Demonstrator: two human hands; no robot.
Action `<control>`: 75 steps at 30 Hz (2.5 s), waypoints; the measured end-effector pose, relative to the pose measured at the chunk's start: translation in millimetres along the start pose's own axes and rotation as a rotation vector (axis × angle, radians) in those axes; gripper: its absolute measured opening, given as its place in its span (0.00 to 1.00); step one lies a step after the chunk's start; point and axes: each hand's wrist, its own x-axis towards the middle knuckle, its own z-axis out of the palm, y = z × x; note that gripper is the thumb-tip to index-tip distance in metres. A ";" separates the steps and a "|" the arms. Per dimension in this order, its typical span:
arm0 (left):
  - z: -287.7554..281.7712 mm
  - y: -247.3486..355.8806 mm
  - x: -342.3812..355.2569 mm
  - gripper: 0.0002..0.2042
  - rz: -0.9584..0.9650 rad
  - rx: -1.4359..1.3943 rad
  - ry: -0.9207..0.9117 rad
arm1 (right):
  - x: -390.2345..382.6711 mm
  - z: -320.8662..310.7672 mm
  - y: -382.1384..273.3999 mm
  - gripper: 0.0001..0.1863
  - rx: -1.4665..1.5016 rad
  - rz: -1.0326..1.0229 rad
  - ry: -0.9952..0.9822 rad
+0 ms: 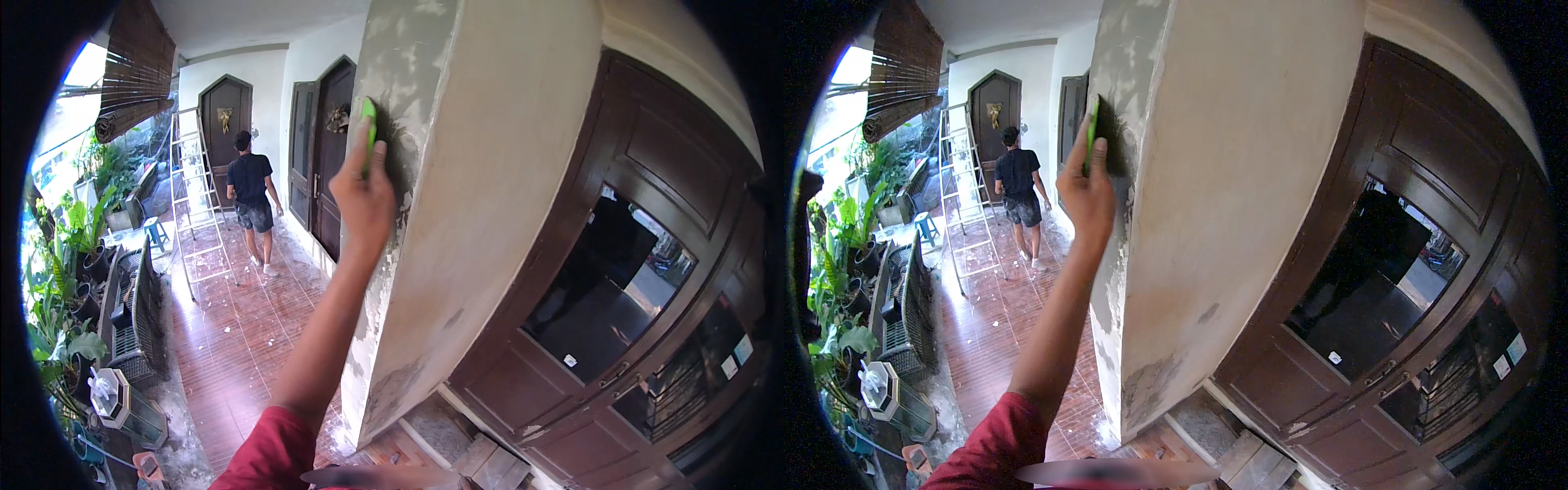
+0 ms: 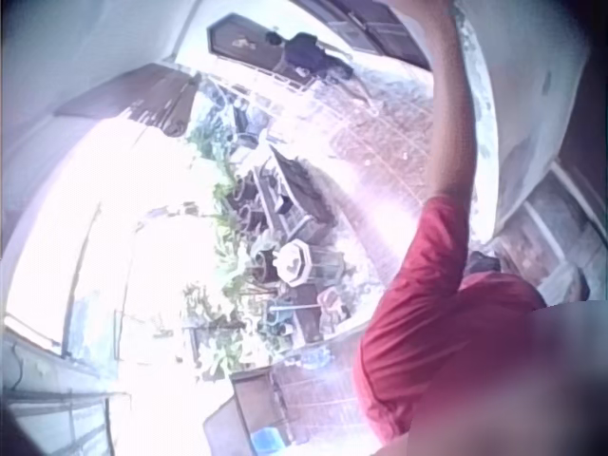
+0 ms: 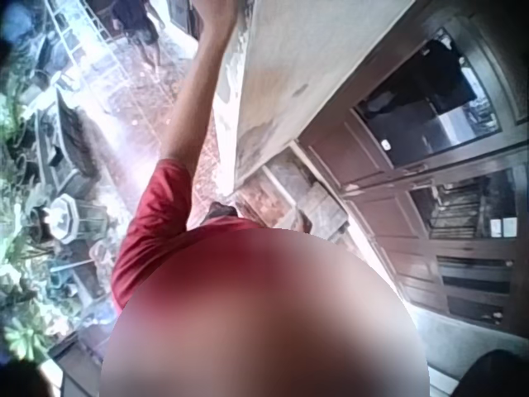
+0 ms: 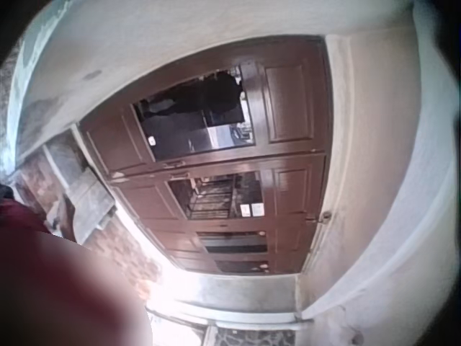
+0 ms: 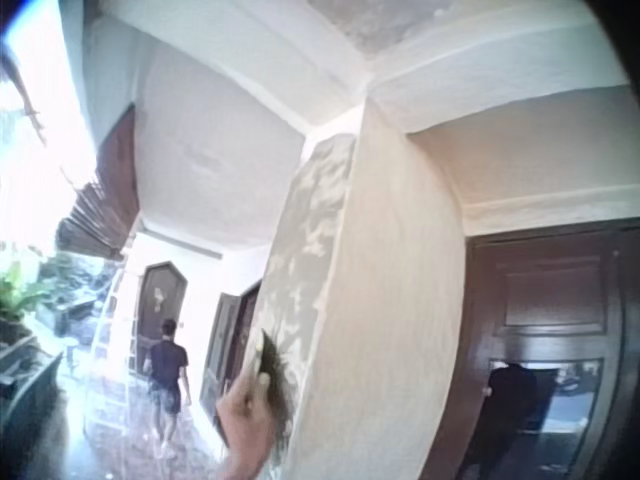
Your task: The person uses a green plastic trowel to apply and smooth plaster onto a vertical column. They repeatedly spread the material, scrape excess from the trowel, and continue smoothing the surface while another person works nearby.
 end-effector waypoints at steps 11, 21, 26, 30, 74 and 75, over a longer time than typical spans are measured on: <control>-0.5 81.2 -57.0 0.21 0.175 -0.090 -0.039 | 10.7 10.1 20.1 0.12 0.061 -0.025 0.027; -21.7 -12.4 17.2 0.16 -0.121 -0.033 0.089 | 0.2 2.3 22.3 0.11 0.061 -0.104 0.077; 2.5 -5.6 5.2 0.17 -0.131 -0.009 0.028 | 9.1 -7.8 45.9 0.12 0.099 0.042 0.132; 5.4 28.4 -14.9 0.17 -0.106 -0.025 0.013 | 3.7 -8.6 39.7 0.12 0.143 0.063 0.111; 0.8 -18.0 11.7 0.17 -0.122 0.073 0.047 | 7.3 -19.0 30.9 0.10 0.129 0.006 0.132; 5.0 -13.8 5.9 0.17 -0.059 0.026 0.065 | 4.4 -20.7 32.3 0.10 0.143 0.015 0.135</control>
